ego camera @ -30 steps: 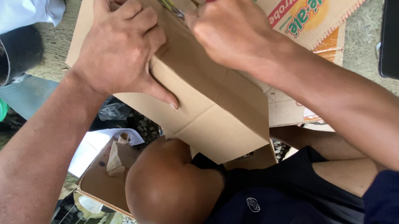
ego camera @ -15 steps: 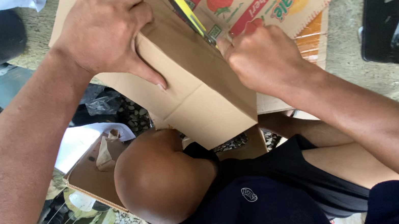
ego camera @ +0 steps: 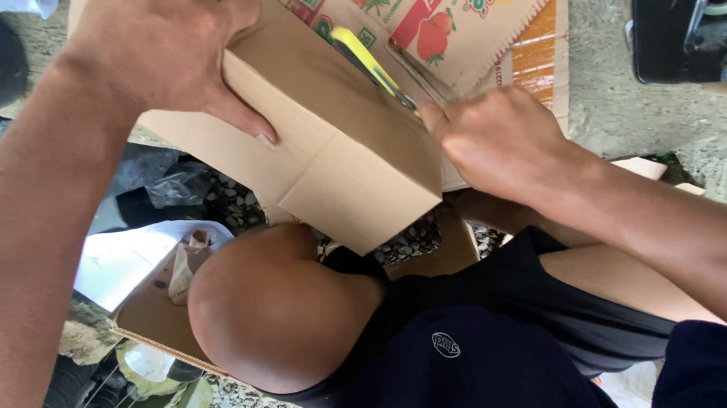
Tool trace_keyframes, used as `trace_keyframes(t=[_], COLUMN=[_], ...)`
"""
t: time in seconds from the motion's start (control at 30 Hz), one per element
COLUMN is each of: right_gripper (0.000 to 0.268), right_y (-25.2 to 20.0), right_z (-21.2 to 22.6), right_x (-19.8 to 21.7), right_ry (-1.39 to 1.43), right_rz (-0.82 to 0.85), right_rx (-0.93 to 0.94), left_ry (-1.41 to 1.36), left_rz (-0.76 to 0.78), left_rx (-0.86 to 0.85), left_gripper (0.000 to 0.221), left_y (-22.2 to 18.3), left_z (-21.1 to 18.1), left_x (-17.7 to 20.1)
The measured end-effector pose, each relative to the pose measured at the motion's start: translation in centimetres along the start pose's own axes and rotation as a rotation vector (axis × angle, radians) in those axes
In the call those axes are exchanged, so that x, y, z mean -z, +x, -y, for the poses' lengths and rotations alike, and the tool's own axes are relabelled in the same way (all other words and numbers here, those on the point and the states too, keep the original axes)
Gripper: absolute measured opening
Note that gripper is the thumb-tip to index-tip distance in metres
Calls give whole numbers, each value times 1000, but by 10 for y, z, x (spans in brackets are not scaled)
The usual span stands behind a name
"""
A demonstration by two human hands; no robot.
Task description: The person assembles a cardboard box by folding the flaps and securing them with tape. They use scissors to trim excess tape and adjust the box shape. The person also handles a potted plant and places it on the work surface.
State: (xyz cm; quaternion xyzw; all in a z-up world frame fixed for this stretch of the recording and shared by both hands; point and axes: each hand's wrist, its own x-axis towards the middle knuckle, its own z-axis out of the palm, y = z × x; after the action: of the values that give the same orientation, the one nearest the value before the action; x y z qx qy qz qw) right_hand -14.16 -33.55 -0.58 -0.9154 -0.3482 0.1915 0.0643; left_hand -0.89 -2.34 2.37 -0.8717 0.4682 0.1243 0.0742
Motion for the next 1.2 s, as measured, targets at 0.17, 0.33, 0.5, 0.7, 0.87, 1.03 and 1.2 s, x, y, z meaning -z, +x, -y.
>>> trace_keyframes(t=[0.17, 0.33, 0.5, 0.7, 0.87, 1.03, 1.2], right_gripper=[53, 57, 58, 38, 30, 22, 15], right_y=[-44, -79, -134, -237, -231, -196, -187], right_z=[7, 19, 13, -62, -214, -291, -226], right_x=[-12, -33, -29, -9, -71, -109, -73], right_ry=[-5, -80, -61, 103, 105, 90, 107], right_rz=[9, -16, 1, -536, -722, -527, -960], right_rx=[-37, -70, -143, -687, -940, -1005, -739], left_ry=[39, -11, 83, 446, 252, 196, 17], left_rz=[-69, 213, 163, 262, 390, 488, 282], left_rx=[0, 137, 56, 21, 20, 120, 116], left_gripper=[96, 93, 95, 109, 102, 95, 88], left_y=[-2, 1, 2, 4, 22, 20, 4], left_z=[-4, -11, -12, -31, -35, -44, -41], left_x=[1, 6, 17, 13, 21, 22, 14])
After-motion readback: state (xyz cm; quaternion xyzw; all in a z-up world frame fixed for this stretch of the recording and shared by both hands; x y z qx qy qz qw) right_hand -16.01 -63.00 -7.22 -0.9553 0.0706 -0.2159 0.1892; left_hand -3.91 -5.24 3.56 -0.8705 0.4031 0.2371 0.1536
